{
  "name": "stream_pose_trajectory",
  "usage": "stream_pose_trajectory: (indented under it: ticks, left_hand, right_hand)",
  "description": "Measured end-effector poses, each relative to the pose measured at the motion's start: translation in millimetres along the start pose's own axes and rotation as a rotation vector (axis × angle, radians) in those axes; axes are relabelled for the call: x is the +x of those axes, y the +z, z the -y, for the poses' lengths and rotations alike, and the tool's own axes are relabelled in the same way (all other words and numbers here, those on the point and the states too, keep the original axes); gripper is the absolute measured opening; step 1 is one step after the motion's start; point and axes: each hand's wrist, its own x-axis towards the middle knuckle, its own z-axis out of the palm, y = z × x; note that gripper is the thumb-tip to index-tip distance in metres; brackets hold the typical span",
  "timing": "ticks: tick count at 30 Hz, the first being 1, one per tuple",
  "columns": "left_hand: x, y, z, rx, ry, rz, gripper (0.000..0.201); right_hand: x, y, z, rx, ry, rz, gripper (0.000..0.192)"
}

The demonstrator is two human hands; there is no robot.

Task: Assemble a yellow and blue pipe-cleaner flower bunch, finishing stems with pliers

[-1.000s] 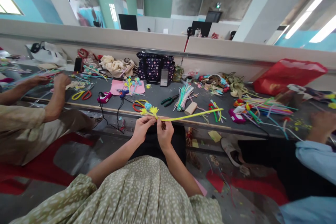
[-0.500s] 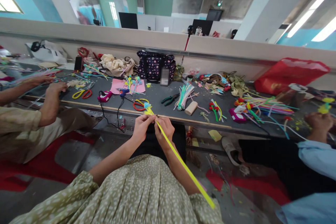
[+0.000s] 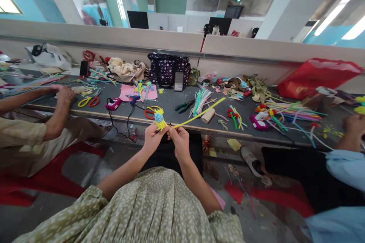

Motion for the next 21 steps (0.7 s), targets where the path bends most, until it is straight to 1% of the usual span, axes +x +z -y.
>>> stream_pose_trajectory:
  ticks: [2,3,6,9,12,14,17,21]
  left_hand:
    - [1,-1.0,-2,0.017,0.011,0.012,0.018]
    - [1,-0.5,-2,0.008,-0.001,0.011,0.017]
    - [-1,4.9,3,-0.097,-0.115,0.0,0.014]
    - [-3,12.6,10,-0.35,-0.292,-0.027,0.015]
    - [-5,17.5,10,-0.515,-0.37,-0.057,0.018]
    - [-5,18.8,8,-0.585,-0.407,-0.068,0.019]
    - [-5,19.3,4,-0.659,-0.461,-0.073,0.021]
    - [-4,19.6,1,-0.679,-0.494,-0.067,0.02]
  right_hand:
    - [0,0,0,0.054,0.051,0.02,0.018]
    - [0,0,-1,0.055,0.035,0.011,0.017]
    - [-2,1,-3,-0.022,-0.107,-0.062,0.015]
    - [-5,2,-4,-0.201,-0.254,-0.142,0.014]
    - [-6,3,-4,-0.365,-0.395,-0.173,0.014]
    - [-6,3,-4,-0.427,-0.453,-0.164,0.013]
    - [-7,3,-5,-0.446,-0.46,-0.148,0.013]
    - [-9,3,-5,-0.385,-0.404,-0.13,0.014]
